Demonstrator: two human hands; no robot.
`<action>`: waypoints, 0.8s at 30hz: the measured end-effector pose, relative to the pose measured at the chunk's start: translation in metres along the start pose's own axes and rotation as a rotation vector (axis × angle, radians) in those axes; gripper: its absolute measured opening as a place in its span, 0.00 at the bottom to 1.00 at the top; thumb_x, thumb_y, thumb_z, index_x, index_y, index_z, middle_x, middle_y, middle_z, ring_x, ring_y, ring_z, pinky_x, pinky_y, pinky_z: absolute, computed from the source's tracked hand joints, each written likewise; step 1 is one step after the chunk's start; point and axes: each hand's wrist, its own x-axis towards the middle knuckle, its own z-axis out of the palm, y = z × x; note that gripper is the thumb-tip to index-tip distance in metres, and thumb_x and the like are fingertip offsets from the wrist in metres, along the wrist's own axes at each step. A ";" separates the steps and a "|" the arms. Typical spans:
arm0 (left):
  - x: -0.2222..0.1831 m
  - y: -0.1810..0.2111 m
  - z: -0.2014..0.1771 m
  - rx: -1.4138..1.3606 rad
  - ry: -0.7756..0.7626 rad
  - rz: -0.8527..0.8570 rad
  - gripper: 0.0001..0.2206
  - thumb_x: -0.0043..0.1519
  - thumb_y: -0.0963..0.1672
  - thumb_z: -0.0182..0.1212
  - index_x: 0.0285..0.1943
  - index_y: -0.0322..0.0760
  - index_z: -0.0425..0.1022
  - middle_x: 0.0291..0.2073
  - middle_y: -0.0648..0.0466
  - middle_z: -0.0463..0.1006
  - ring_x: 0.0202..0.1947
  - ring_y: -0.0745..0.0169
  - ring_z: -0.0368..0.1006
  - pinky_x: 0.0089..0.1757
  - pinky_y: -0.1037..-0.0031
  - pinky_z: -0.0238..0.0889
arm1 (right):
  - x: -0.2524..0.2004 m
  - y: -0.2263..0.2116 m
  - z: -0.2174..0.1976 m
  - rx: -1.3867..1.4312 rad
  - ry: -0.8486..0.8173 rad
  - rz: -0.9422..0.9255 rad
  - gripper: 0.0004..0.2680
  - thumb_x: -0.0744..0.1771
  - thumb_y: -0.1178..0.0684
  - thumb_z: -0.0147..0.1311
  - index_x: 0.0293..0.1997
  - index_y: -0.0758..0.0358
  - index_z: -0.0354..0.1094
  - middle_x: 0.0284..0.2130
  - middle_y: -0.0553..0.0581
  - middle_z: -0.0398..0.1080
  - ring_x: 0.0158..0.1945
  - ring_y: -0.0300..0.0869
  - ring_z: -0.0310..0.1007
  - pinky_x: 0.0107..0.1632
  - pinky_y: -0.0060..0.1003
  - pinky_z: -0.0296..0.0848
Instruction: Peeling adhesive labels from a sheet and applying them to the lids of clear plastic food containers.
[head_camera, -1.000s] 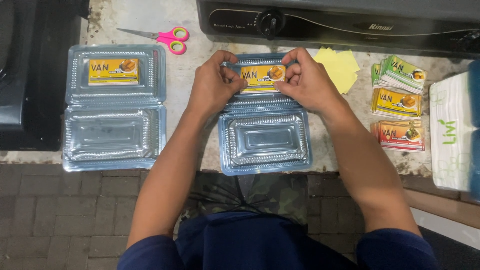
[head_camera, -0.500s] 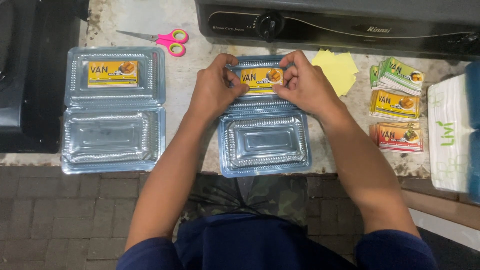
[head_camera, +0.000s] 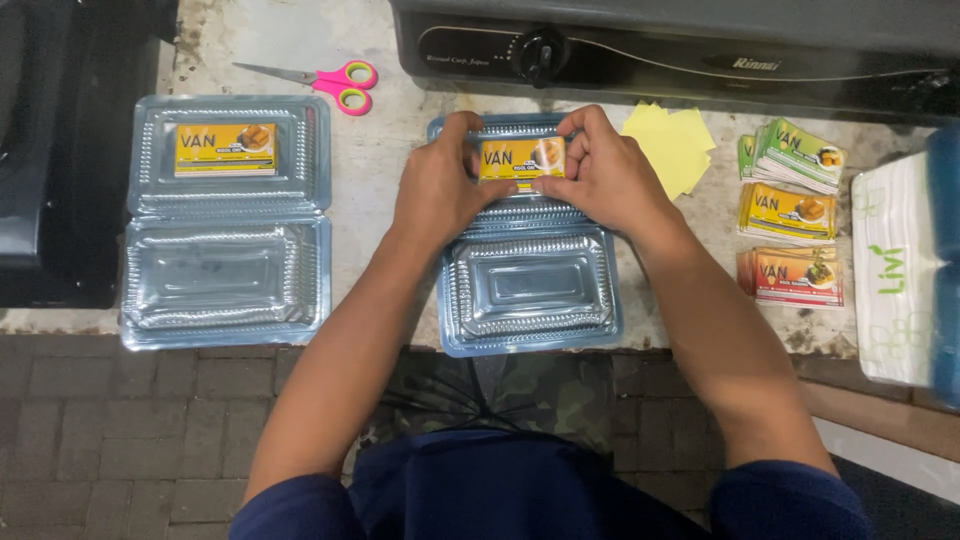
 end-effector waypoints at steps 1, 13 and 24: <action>0.000 0.000 -0.001 -0.001 -0.001 0.004 0.31 0.45 0.42 0.80 0.56 0.32 0.67 0.28 0.45 0.79 0.34 0.46 0.79 0.38 0.63 0.72 | 0.001 0.003 0.000 -0.001 0.004 0.001 0.21 0.60 0.52 0.68 0.52 0.60 0.57 0.24 0.52 0.68 0.28 0.44 0.70 0.37 0.39 0.66; 0.007 -0.015 -0.009 -0.181 -0.046 -0.197 0.37 0.44 0.40 0.79 0.64 0.38 0.63 0.33 0.54 0.71 0.33 0.59 0.73 0.39 0.68 0.69 | 0.010 0.041 -0.005 0.237 -0.043 0.040 0.23 0.59 0.63 0.61 0.58 0.65 0.54 0.31 0.53 0.58 0.31 0.42 0.66 0.28 0.34 0.73; 0.003 0.011 -0.001 0.126 0.075 -0.189 0.47 0.39 0.54 0.82 0.65 0.41 0.57 0.53 0.49 0.62 0.53 0.36 0.71 0.52 0.49 0.68 | 0.001 -0.008 0.007 -0.060 0.159 -0.017 0.31 0.58 0.44 0.71 0.61 0.59 0.51 0.44 0.57 0.58 0.53 0.54 0.67 0.53 0.53 0.69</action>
